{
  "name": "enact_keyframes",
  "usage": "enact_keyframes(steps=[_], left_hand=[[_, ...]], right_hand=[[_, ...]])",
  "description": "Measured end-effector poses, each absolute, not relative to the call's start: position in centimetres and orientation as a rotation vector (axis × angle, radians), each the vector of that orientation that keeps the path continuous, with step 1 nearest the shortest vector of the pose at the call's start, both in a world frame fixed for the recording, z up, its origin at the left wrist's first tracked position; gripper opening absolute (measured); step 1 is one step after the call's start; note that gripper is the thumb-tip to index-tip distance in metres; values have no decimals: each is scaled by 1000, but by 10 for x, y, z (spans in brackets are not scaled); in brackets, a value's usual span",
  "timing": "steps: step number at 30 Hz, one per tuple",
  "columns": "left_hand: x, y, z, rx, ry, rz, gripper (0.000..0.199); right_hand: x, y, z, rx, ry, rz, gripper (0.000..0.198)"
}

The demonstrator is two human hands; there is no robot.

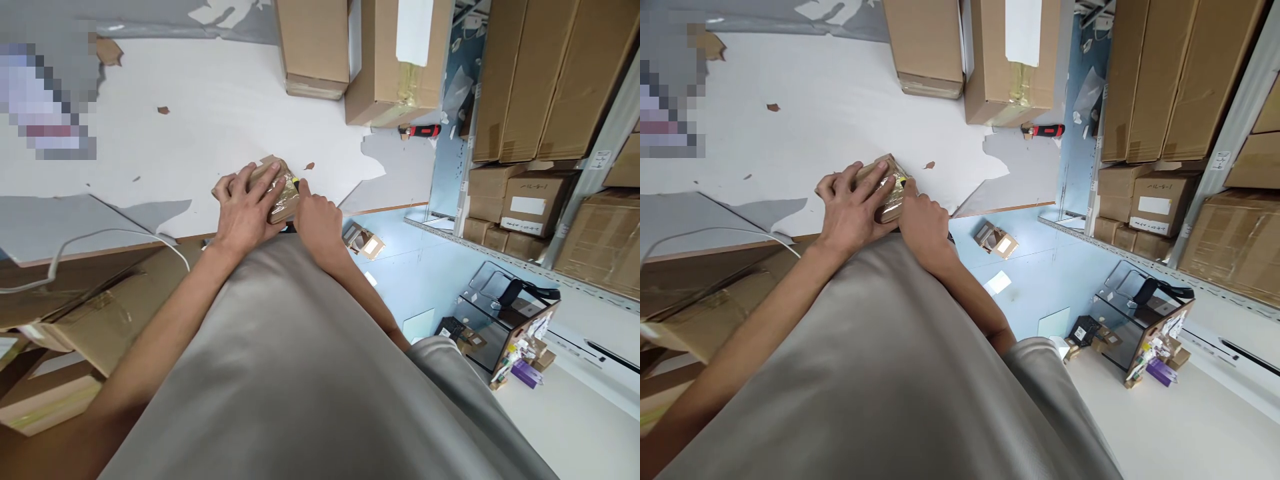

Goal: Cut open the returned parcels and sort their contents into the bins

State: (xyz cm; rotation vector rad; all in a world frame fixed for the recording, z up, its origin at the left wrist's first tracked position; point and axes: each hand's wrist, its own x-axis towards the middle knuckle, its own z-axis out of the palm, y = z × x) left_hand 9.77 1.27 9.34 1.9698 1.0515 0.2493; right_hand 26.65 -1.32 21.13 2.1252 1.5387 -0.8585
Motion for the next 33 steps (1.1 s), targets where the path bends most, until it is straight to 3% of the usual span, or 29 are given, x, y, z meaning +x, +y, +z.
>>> enact_keyframes(steps=[6,11,16,19,26,33], left_hand=[[99,10,97,2042,1084,105,105],[97,11,97,2106,1076,169,87],[91,24,93,2107,1098,270,120],[91,27,92,2110,1096,259,126],[94,18,97,2089,1101,239,93],[100,16,100,2071,1049,281,94]], right_hand=[[265,-18,216,2108,1493,-873,60],[275,-36,214,2097,1395,-912,54],[298,-69,202,1997,1220,-962,47],[305,-76,207,2085,1221,-872,54],[290,-33,215,2150,1585,-880,62],[289,-18,207,2061,1607,-801,58]])
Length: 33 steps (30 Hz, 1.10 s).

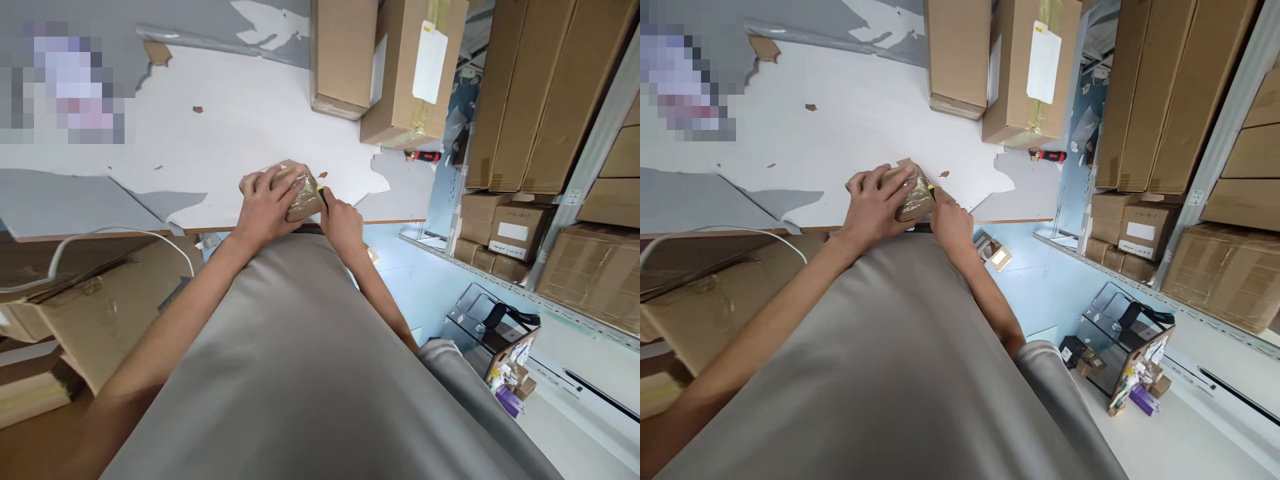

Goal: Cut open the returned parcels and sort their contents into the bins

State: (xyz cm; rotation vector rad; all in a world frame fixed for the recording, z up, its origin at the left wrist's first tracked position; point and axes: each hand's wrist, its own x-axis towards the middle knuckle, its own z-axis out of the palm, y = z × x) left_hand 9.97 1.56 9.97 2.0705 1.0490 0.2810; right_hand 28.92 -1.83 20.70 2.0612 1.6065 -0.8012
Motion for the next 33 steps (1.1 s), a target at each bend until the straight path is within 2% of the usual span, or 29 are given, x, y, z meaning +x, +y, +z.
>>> enact_keyframes(steps=[4,7,13,16,20,23,28,29,33], left_hand=[[91,18,98,2065,1063,356,124],[68,14,96,2047,1145,397,134],[19,-6,87,1985,1248,393,136],[15,-7,84,1960,1236,393,130],[17,-4,83,1920,1231,416,119],[12,-1,80,1890,1188,415,118],[-2,11,55,1826,1071,445,104],[-1,14,47,1821,1043,443,111],[23,20,17,1814,944,444,176]], right_hand=[[286,-26,230,2084,1585,-736,57],[278,-33,243,2130,1664,-775,60],[254,-44,238,2024,1785,-978,58],[235,-43,229,1967,1804,-1022,56],[211,-37,217,1942,1791,-1010,56],[199,-34,214,1927,1775,-949,56],[189,-42,208,1980,1734,-907,59],[189,-46,204,2010,1725,-912,59],[194,-62,188,2152,1666,-944,59]])
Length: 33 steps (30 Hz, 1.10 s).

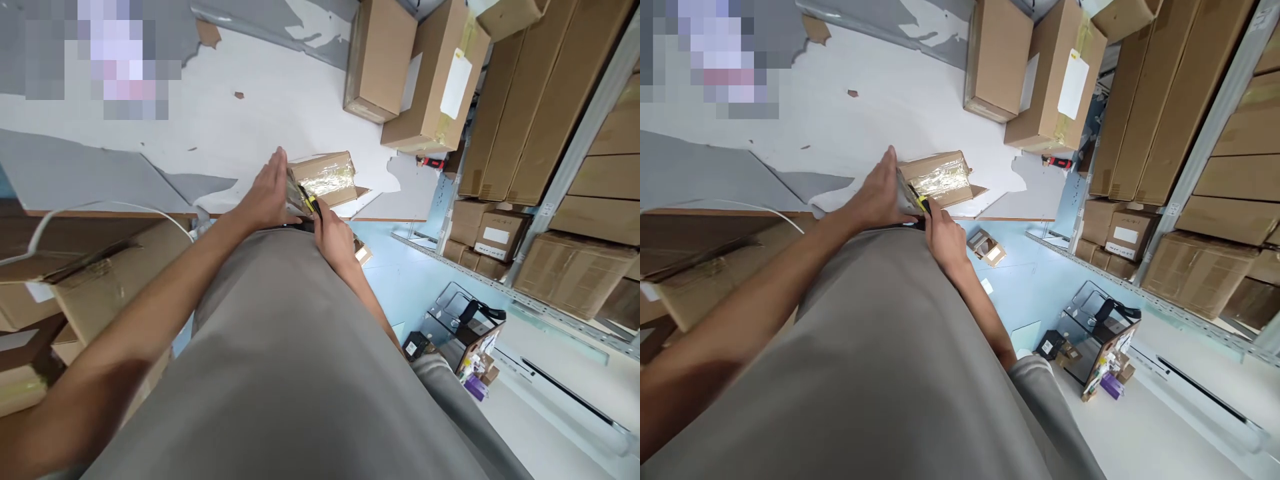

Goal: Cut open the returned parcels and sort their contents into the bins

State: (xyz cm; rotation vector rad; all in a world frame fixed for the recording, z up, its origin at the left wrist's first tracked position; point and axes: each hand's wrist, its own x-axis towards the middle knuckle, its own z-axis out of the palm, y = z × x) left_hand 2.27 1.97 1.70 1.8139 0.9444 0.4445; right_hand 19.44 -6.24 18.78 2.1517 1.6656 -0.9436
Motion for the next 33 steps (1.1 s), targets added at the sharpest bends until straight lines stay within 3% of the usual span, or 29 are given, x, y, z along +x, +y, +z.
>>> enact_keyframes(steps=[2,5,15,24,28,33], left_hand=[[39,21,12,1807,920,498,178],[51,25,23,1844,903,545,161],[52,50,100,2049,1172,337,144],[108,62,145,2137,1246,54,152],[120,60,126,2192,1242,-82,138],[129,38,64,2136,1215,-43,129]], right_hand=[[200,-69,184,2224,1639,-961,58],[211,-76,187,2365,1626,-1024,56],[245,-67,166,2875,1497,-1608,65],[308,-69,144,2941,1435,-1616,62],[320,-72,113,2851,1459,-1746,64],[336,-75,92,2700,1718,-1452,58]])
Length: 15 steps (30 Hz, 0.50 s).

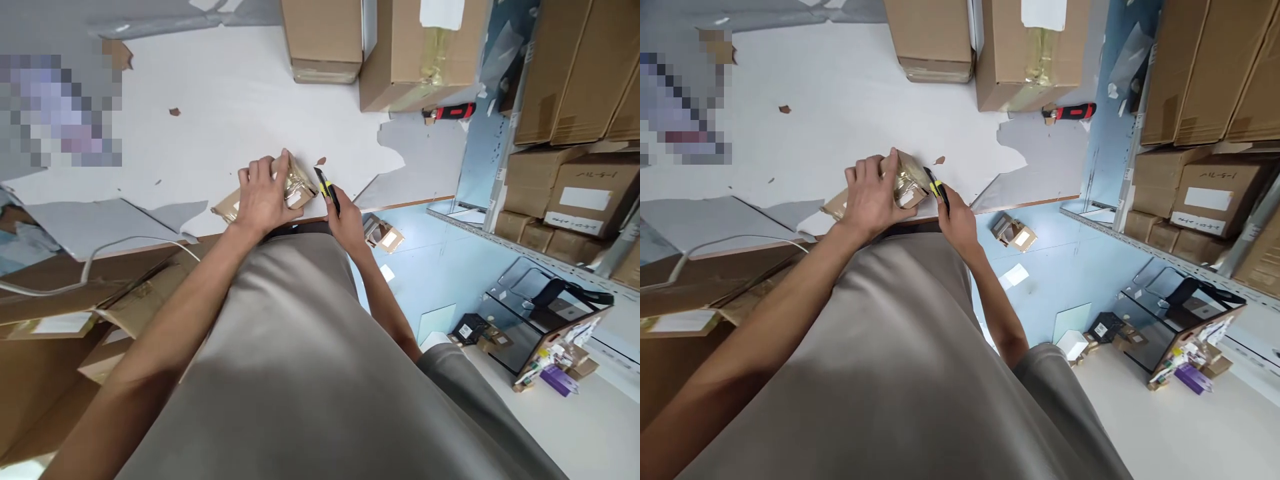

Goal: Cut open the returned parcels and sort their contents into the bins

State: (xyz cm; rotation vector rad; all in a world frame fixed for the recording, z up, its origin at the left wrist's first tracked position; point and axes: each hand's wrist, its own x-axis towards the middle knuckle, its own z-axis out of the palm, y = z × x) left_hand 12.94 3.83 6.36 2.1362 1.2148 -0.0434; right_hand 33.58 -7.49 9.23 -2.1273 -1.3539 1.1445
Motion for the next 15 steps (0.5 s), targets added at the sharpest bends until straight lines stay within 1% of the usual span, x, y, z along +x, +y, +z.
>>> enact_keyframes(steps=[4,8,13,15], left_hand=[[125,18,35,2083,1189,109,121],[120,12,29,2056,1177,166,114],[124,15,37,1998,1191,145,127],[127,16,41,1973,1200,137,128]], right_hand=[[338,-71,102,-2188,-1661,1141,57],[326,-55,128,-2322,-1888,1240,62],[308,-33,153,-2421,-2037,1364,66],[302,-28,156,-2458,-2057,1379,67]])
